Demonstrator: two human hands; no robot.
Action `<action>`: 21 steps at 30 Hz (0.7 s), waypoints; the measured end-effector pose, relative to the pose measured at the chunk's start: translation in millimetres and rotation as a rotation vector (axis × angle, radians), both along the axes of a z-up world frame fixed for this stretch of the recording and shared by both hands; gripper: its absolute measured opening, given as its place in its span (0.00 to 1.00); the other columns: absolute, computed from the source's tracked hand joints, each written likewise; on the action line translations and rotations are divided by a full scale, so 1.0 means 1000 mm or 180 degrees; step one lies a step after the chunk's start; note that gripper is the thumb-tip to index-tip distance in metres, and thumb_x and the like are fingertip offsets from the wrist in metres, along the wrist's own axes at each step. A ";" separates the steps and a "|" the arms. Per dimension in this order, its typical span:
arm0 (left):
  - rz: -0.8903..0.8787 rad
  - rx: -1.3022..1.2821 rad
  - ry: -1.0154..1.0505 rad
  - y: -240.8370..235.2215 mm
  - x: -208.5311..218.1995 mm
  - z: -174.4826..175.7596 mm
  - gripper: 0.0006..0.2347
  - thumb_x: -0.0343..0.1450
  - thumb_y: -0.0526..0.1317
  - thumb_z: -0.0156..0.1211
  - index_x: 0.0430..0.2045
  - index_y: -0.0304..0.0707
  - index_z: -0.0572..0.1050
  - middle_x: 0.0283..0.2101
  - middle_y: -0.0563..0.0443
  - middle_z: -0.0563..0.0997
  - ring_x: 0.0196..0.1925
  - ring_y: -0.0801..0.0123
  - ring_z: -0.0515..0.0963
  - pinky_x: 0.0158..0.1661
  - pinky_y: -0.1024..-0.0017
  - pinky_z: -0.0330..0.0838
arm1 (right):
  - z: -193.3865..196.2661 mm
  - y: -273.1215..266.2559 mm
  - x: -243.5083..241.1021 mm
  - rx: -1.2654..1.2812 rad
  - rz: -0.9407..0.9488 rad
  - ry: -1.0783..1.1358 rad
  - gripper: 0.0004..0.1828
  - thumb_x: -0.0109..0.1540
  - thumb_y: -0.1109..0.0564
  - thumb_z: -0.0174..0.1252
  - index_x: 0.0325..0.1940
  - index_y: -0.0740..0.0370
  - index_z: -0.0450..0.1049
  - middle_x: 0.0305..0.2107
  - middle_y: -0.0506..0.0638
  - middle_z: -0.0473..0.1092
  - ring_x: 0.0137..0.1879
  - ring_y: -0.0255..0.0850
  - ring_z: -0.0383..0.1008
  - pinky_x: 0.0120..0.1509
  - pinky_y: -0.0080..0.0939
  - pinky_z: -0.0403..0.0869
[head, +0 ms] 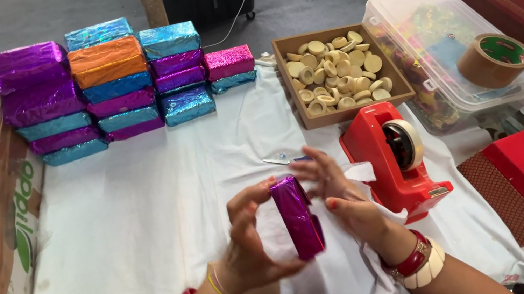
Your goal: The person wraps a small rectangular box with shiny purple paper, using a tape dispenser to secure the edges and folds. They smooth the paper and fold the ends to complete the wrapping, then place the finished item on a stack of other wrapped boxes.
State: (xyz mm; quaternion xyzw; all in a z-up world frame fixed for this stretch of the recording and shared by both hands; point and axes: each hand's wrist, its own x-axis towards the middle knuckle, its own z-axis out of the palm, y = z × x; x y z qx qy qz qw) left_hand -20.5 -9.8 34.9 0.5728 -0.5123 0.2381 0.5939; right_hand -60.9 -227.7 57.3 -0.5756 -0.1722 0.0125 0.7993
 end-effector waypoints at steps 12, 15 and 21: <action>-0.0869 -0.0572 0.2874 -0.005 0.002 -0.024 0.58 0.54 0.47 0.84 0.73 0.46 0.39 0.64 0.39 0.61 0.66 0.58 0.67 0.58 0.64 0.72 | 0.007 0.007 -0.019 -0.1924 0.0073 -0.1098 0.52 0.61 0.42 0.62 0.82 0.66 0.49 0.80 0.63 0.47 0.87 0.53 0.44 0.86 0.52 0.47; 0.0284 0.0200 0.2930 -0.005 0.002 -0.041 0.57 0.50 0.49 0.82 0.71 0.43 0.45 0.62 0.43 0.64 0.62 0.62 0.69 0.49 0.70 0.70 | 0.001 0.027 -0.022 -0.2434 -0.0604 -0.0937 0.54 0.54 0.53 0.72 0.77 0.67 0.51 0.73 0.62 0.57 0.79 0.51 0.57 0.78 0.48 0.60; 0.0047 -0.0196 0.3575 0.004 0.012 -0.038 0.29 0.73 0.55 0.59 0.64 0.33 0.66 0.55 0.44 0.71 0.57 0.68 0.71 0.57 0.76 0.69 | -0.028 0.016 -0.010 0.0438 -0.0287 0.0445 0.47 0.59 0.63 0.65 0.78 0.69 0.50 0.62 0.61 0.66 0.70 0.47 0.67 0.75 0.46 0.64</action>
